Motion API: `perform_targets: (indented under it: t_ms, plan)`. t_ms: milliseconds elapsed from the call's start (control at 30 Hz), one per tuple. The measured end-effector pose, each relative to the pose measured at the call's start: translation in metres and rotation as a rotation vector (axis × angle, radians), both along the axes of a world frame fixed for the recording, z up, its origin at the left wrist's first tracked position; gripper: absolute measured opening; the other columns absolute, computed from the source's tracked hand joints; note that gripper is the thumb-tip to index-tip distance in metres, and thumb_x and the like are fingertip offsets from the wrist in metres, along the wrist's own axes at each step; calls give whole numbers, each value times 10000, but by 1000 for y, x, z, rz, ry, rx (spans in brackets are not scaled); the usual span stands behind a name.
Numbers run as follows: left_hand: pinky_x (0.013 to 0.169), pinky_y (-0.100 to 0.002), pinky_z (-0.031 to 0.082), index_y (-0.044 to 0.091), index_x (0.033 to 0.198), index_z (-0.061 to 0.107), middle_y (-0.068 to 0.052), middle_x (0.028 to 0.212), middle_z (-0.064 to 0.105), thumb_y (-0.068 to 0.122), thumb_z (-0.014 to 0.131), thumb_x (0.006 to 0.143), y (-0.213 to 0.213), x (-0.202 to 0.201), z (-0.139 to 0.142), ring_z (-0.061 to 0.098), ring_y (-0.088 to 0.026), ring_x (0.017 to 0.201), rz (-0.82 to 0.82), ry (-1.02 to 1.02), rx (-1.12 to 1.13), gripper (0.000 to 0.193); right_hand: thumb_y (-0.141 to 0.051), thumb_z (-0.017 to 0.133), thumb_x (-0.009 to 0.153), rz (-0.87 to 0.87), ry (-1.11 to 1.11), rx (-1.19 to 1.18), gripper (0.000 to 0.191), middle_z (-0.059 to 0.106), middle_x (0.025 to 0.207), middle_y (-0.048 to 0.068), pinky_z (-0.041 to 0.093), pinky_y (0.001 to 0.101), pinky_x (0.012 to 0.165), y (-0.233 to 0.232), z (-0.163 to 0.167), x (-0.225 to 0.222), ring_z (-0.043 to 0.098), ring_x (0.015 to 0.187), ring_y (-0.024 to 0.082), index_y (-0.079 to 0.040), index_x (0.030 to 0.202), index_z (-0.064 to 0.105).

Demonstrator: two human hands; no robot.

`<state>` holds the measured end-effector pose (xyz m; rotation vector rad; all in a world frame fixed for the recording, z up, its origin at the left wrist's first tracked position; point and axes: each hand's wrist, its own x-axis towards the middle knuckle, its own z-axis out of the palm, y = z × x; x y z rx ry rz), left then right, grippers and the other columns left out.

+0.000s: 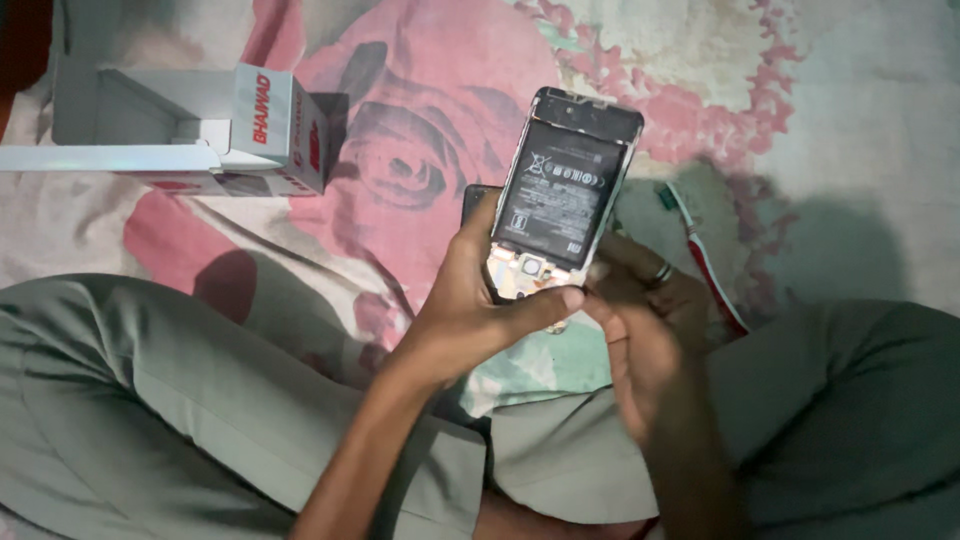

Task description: The person disassembles a smartphone, removes the back cover, and uses a screwdriver to detach internal components. They then use a toothbrush to clean the back cover and reassemble the phone.

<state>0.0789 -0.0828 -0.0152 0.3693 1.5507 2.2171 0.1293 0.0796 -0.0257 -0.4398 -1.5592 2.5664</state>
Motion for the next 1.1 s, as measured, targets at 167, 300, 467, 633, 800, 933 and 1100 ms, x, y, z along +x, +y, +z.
perform_targets:
  t_ms: [167, 300, 467, 633, 800, 933, 1100]
  plan:
    - [906, -330, 623, 59, 1454, 439, -67, 1211, 642, 19, 772, 873, -2, 2, 3, 660, -157, 1121, -52, -82, 126, 671, -21, 547, 1005, -11, 23, -72, 329, 722, 1136, 159, 558, 364, 927, 4, 2, 0, 700, 1005, 210, 119, 1295, 618]
    - [787, -420, 663, 40, 1412, 448, -106, 1152, 653, -16, 745, 838, 4, 2, 3, 702, -236, 1029, -27, -230, 183, 649, -50, 540, 1054, 13, 11, -77, 352, 721, 1119, 177, 516, 336, 847, 4, 2, 4, 654, 923, 189, 136, 1333, 646]
    - [790, -439, 680, 35, 1388, 455, -143, 1148, 669, -63, 726, 826, 6, 0, -1, 718, -266, 1021, 32, -302, 195, 631, -33, 564, 997, 15, 32, 46, 339, 719, 1146, 185, 542, 359, 989, 1, 3, 5, 692, 1041, 217, 150, 1275, 627]
    - [825, -463, 624, 19, 1359, 458, -161, 1168, 673, -81, 725, 839, 4, -1, -9, 718, -293, 1054, 61, -282, 272, 593, -12, 573, 938, 84, 72, 52, 395, 715, 1207, 193, 496, 351, 1026, -3, 13, 9, 672, 1112, 211, 130, 1302, 632]
    - [862, -424, 644, -10, 1339, 477, -140, 1159, 674, -69, 756, 868, 4, 0, -10, 706, -248, 1053, 103, -193, 202, 551, -3, 610, 867, 132, 111, 205, 485, 721, 1219, 167, 495, 333, 1043, -8, 24, 10, 674, 1136, 185, 105, 1339, 623]
    - [920, -351, 590, 18, 1402, 469, -92, 1162, 667, -63, 763, 867, 4, 2, -5, 665, -184, 1082, 155, -157, 185, 616, 55, 662, 889, 153, 128, 292, 488, 716, 1207, 140, 514, 305, 981, -12, 27, 9, 656, 1096, 159, 100, 1372, 606]
    - [862, -352, 599, 75, 1407, 444, -65, 1131, 671, -9, 742, 829, 4, 0, 1, 673, -169, 1032, 146, -228, 120, 656, 90, 661, 905, 130, 141, 373, 498, 716, 1219, 104, 524, 260, 945, -13, 24, 10, 652, 1081, 118, 98, 1398, 590]
